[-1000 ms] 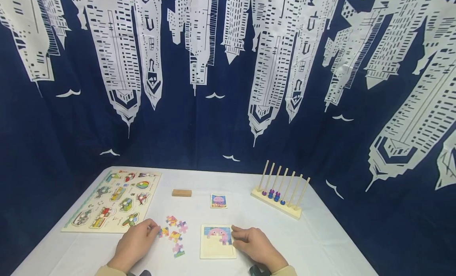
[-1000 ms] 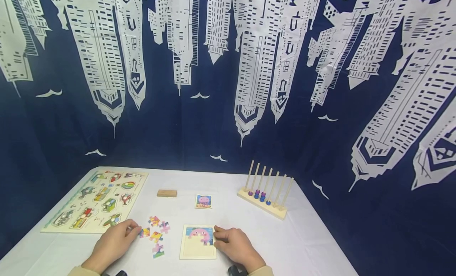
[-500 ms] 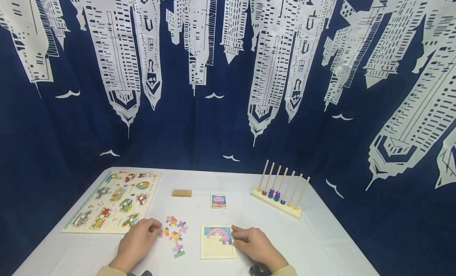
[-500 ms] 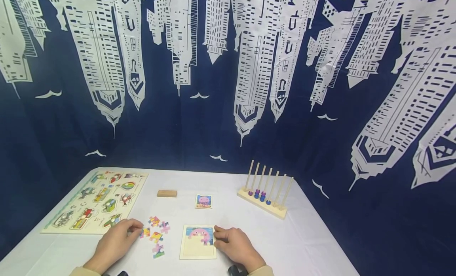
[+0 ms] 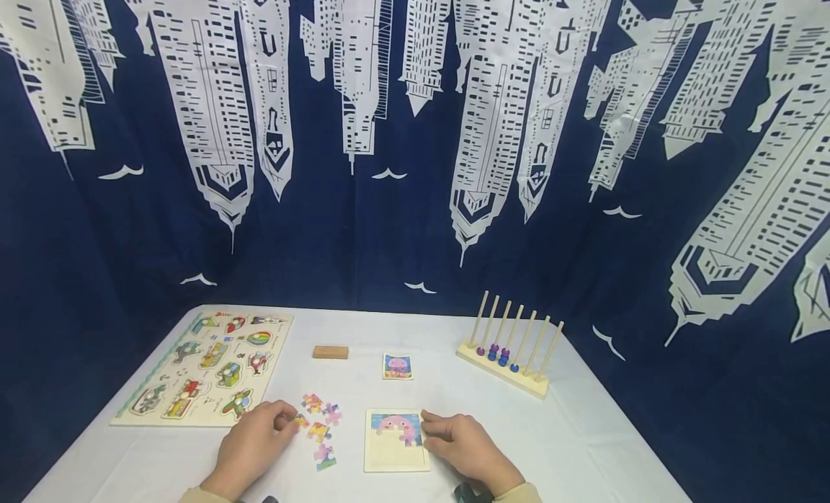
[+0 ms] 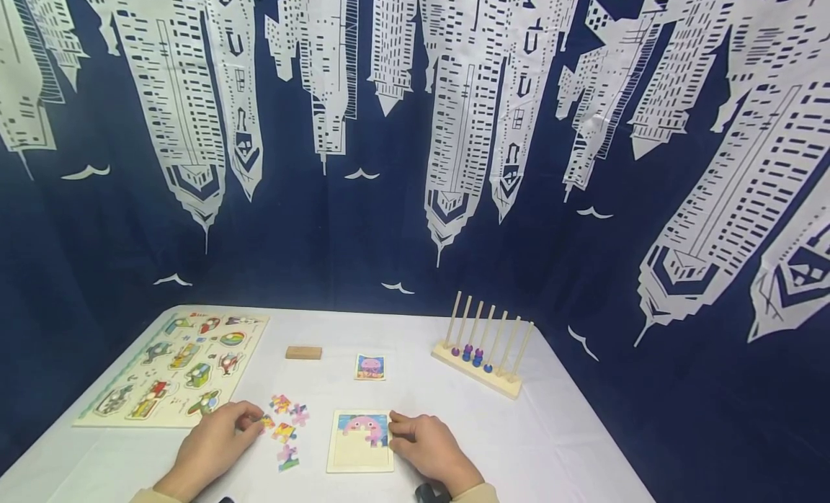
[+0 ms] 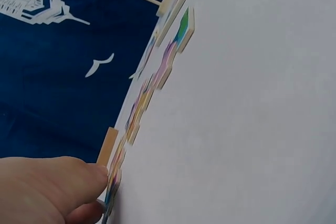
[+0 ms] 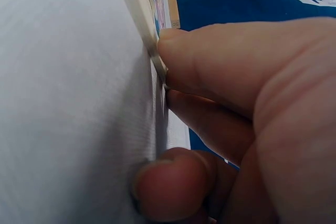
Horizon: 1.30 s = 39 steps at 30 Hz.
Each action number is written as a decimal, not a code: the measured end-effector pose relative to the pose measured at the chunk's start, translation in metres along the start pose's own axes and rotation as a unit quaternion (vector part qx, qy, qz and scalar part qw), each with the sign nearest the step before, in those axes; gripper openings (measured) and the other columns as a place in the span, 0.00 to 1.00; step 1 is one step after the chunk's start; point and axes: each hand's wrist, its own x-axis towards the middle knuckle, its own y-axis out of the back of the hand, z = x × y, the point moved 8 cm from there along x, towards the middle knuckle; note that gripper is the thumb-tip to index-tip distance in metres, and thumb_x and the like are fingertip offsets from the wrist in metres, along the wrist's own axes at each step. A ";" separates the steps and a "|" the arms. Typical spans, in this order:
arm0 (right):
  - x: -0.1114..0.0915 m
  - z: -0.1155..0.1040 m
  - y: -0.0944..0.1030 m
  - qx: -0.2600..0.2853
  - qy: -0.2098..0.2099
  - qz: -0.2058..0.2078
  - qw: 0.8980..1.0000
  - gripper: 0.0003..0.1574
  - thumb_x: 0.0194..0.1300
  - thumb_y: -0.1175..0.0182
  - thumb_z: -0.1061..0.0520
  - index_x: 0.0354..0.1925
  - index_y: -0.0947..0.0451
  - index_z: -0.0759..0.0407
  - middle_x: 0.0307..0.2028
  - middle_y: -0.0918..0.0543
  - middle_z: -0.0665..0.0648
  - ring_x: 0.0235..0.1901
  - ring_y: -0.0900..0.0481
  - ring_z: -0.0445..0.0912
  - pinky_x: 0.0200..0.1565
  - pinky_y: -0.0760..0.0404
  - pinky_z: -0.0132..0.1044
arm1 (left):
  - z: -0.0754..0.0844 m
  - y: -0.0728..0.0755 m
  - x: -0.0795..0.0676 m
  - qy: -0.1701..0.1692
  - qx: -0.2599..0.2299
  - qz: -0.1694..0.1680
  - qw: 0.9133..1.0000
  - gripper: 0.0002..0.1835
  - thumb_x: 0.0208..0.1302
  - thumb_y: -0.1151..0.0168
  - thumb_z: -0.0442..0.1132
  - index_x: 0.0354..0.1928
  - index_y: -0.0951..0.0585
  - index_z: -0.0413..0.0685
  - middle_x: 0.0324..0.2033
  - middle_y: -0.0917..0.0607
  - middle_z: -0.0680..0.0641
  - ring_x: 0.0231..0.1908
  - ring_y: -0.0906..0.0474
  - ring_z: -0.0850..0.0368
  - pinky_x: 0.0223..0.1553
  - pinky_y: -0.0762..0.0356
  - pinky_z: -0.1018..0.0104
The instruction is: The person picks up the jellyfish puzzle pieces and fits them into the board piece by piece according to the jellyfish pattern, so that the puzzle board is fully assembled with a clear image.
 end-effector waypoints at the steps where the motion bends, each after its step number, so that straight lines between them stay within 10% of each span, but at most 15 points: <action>1: 0.000 0.000 0.000 0.000 0.001 0.000 1.000 0.22 0.67 0.32 0.48 0.55 0.14 0.55 0.63 0.18 0.51 0.65 0.22 0.59 0.65 0.30 0.64 | 0.001 -0.001 0.000 -0.006 -0.001 0.003 1.000 0.07 0.61 0.27 0.45 0.41 0.13 0.57 0.29 0.17 0.59 0.29 0.22 0.63 0.27 0.26 0.62; 21: 0.000 -0.002 0.001 0.001 -0.004 -0.003 1.000 0.21 0.67 0.32 0.47 0.55 0.13 0.54 0.63 0.18 0.51 0.65 0.22 0.58 0.65 0.29 0.63 | 0.022 -0.011 -0.011 -0.075 0.011 0.000 0.997 0.10 0.58 0.23 0.46 0.42 0.10 0.67 0.24 0.28 0.67 0.22 0.36 0.69 0.24 0.34 0.71; 39: -0.001 -0.004 0.002 0.001 0.001 0.001 1.000 0.21 0.66 0.31 0.48 0.54 0.13 0.54 0.63 0.18 0.51 0.64 0.21 0.58 0.65 0.30 0.64 | 0.019 -0.012 -0.010 -0.058 0.007 -0.010 0.998 0.08 0.57 0.23 0.48 0.37 0.14 0.67 0.26 0.25 0.65 0.23 0.33 0.67 0.26 0.32 0.69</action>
